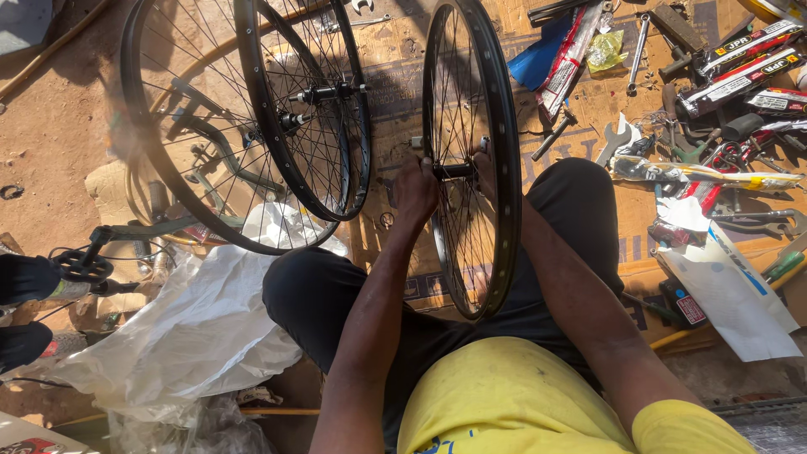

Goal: The person sits on the ground and uses a spoke wrench to tighten the nipples on a bicycle wheel rim. They rotate the wheel to access different spokes and continue the adjustment process throughout the clip.

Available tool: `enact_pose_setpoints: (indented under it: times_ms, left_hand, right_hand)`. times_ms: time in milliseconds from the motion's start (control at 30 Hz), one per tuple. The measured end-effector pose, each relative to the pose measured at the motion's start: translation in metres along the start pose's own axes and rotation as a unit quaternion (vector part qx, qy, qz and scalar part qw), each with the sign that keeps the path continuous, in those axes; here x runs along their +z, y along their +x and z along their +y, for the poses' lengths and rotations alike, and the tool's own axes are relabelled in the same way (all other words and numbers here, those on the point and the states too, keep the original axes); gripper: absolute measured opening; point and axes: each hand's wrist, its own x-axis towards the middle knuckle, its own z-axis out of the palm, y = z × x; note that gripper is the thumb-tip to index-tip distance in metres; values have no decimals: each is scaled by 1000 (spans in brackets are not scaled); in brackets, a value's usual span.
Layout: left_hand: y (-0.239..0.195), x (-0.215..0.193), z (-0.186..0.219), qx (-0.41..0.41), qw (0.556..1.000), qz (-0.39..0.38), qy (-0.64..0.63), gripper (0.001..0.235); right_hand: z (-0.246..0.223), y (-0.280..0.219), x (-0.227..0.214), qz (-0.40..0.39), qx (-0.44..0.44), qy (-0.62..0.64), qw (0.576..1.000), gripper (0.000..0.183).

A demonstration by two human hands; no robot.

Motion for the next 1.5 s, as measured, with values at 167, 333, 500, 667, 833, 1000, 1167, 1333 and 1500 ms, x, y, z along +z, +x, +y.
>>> enact_pose_setpoints:
  times_ms: [167, 333, 500, 667, 833, 1000, 1167, 1333, 1500]
  left_hand:
    - [4, 3, -2, -5, 1000, -25, 1, 28]
    - [2, 0, 1, -11, 999, -31, -14, 27]
    - [2, 0, -1, 1, 1000, -25, -3, 29]
    - [4, 2, -3, -4, 1000, -25, 4, 32]
    - [1, -2, 4, -18, 1000, -23, -1, 33]
    - [-1, -4, 6, -16, 1000, -21, 3, 33]
    - [-3, -6, 7, -7, 1000, -18, -9, 32]
    - [-5, -10, 13, -29, 999, -40, -5, 33]
    - [-1, -5, 8, -13, 1000, -19, 2, 32]
  right_hand:
    - [-11, -11, 9, 173, 182, -549, 798, 13]
    - [-44, 3, 67, 174, 268, -550, 772, 17]
    - [-59, 11, 106, 146, 276, -641, 701, 20]
    - [-49, 13, 96, 202, 286, -627, 696, 25]
    - [-49, 12, 92, 209, 296, -561, 744, 20]
    - [-43, 6, 75, 198, 289, -604, 716, 26]
    - [-43, -13, 28, -60, 33, -767, 638, 21]
    - [-24, -8, 21, 190, 254, -421, 850, 15]
    - [-42, 5, 71, 191, 272, -476, 814, 19]
